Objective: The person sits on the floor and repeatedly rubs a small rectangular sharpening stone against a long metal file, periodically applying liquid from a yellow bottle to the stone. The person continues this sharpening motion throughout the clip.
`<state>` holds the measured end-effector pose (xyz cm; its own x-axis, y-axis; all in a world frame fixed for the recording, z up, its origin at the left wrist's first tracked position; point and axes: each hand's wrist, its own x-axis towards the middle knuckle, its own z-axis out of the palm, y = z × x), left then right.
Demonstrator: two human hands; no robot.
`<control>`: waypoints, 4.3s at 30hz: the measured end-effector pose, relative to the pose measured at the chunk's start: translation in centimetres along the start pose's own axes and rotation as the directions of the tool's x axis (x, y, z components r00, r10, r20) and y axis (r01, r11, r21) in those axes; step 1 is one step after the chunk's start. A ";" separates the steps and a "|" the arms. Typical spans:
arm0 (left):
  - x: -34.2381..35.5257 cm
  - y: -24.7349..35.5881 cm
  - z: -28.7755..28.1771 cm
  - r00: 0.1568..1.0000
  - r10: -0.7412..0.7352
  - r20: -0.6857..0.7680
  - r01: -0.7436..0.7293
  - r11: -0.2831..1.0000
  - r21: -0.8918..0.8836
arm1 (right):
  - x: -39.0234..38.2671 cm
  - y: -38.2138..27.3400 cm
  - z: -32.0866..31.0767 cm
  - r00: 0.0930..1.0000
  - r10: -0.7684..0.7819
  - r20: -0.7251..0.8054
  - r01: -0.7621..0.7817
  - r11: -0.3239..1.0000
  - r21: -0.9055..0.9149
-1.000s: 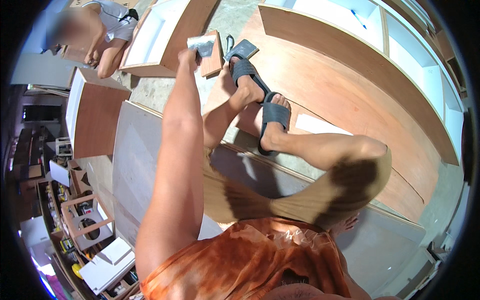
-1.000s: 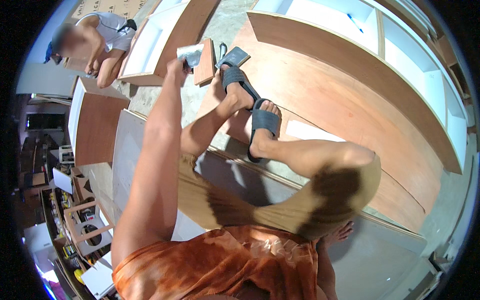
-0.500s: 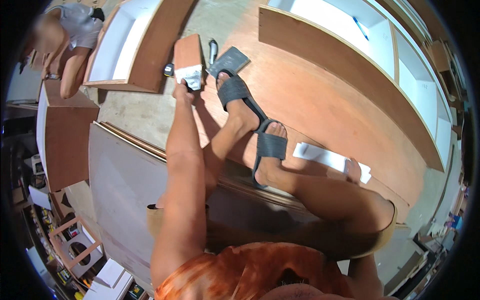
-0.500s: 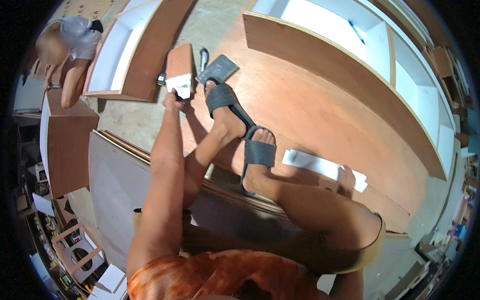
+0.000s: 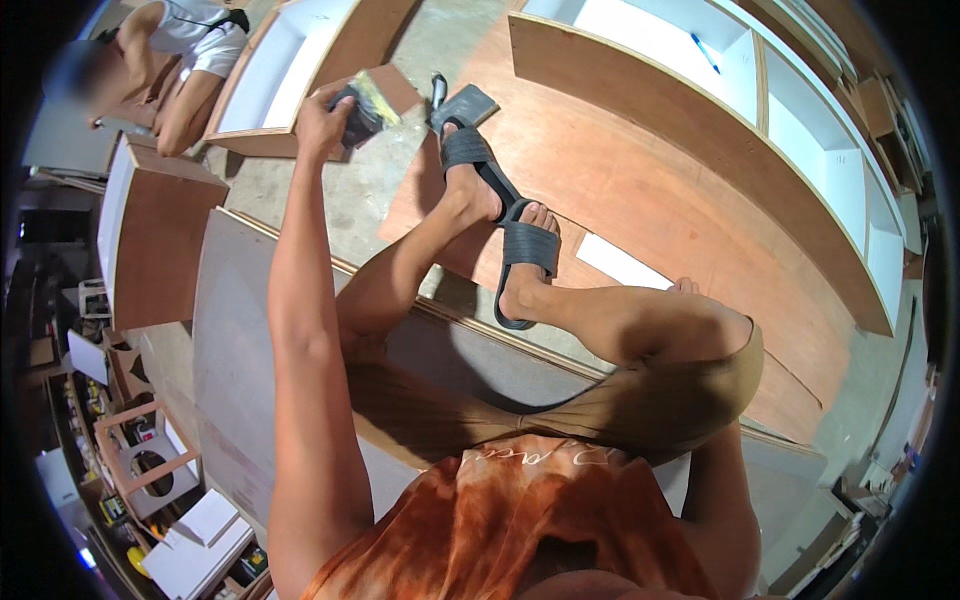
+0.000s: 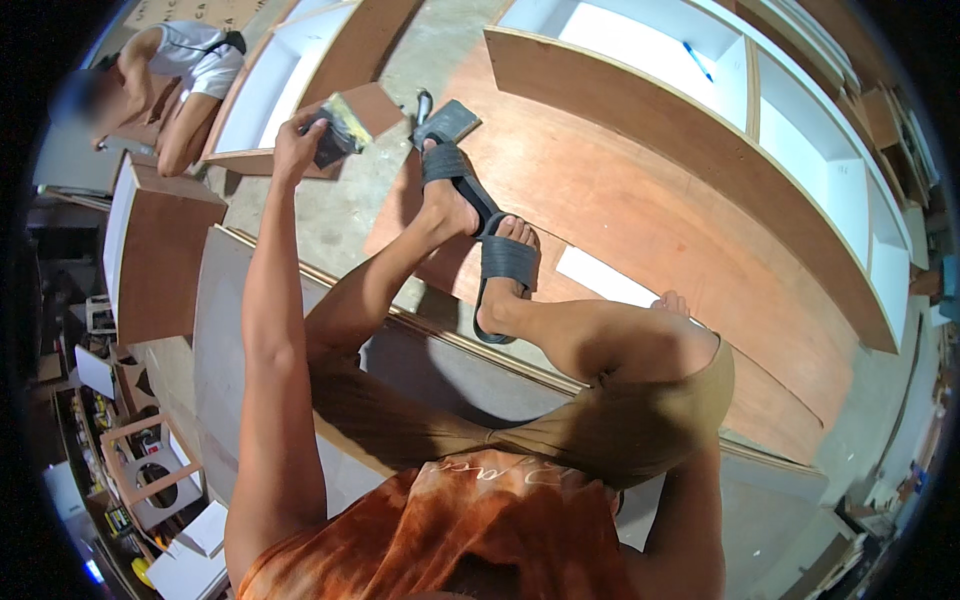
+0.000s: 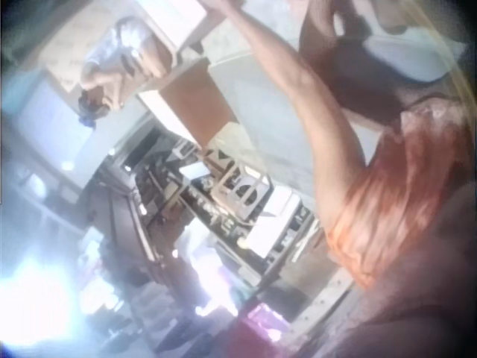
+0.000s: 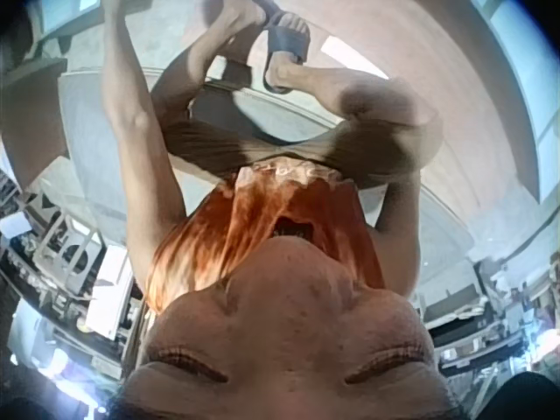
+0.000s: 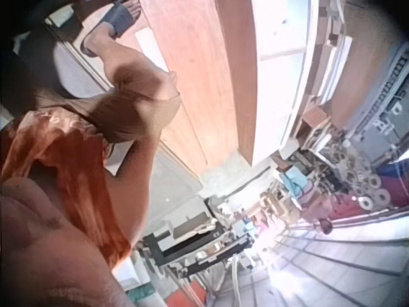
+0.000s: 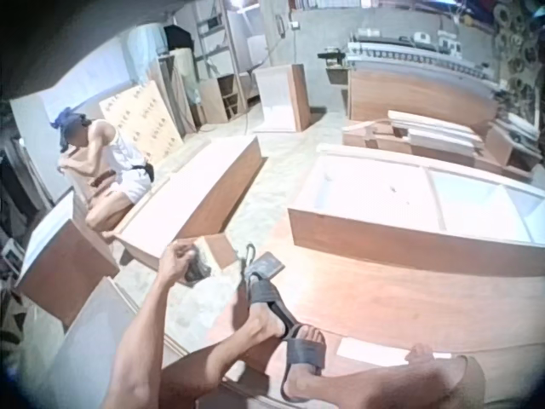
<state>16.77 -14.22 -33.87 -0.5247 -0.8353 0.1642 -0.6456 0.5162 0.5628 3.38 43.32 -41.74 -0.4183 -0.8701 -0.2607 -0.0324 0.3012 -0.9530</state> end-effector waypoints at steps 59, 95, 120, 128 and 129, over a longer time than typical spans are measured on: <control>-22.2 -3.8 24.2 0.775 -0.501 0.385 0.601 0.394 -0.695 | 3.8 3.1 -4.3 0.954 0.138 -0.266 -0.165 0.983 -0.082; -23.8 8.9 22.3 0.661 -0.085 0.745 0.748 0.001 -0.664 | 16.1 2.3 -5.0 0.999 -0.010 0.052 0.021 0.973 -0.232; -19.7 7.1 27.6 0.963 0.061 0.263 0.009 0.966 -0.257 | -1.3 15.9 -27.8 0.653 0.027 -0.757 -0.599 0.630 -0.494; -18.3 9.8 28.2 0.895 -0.028 0.445 0.011 0.999 0.040 | -0.5 13.0 -26.8 0.577 -0.029 -0.816 -0.609 0.650 -0.454; -18.3 11.0 27.6 0.885 -0.063 0.461 0.034 0.997 0.072 | -0.1 11.3 -26.0 0.577 0.030 -0.816 -0.595 0.700 -0.395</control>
<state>3.97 12.02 -53.00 -0.6795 -0.6844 -0.2642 -0.7011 0.4997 0.5086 -20.58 56.96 -48.43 -0.9832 -0.1746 -0.0529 -0.1324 0.8826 -0.4511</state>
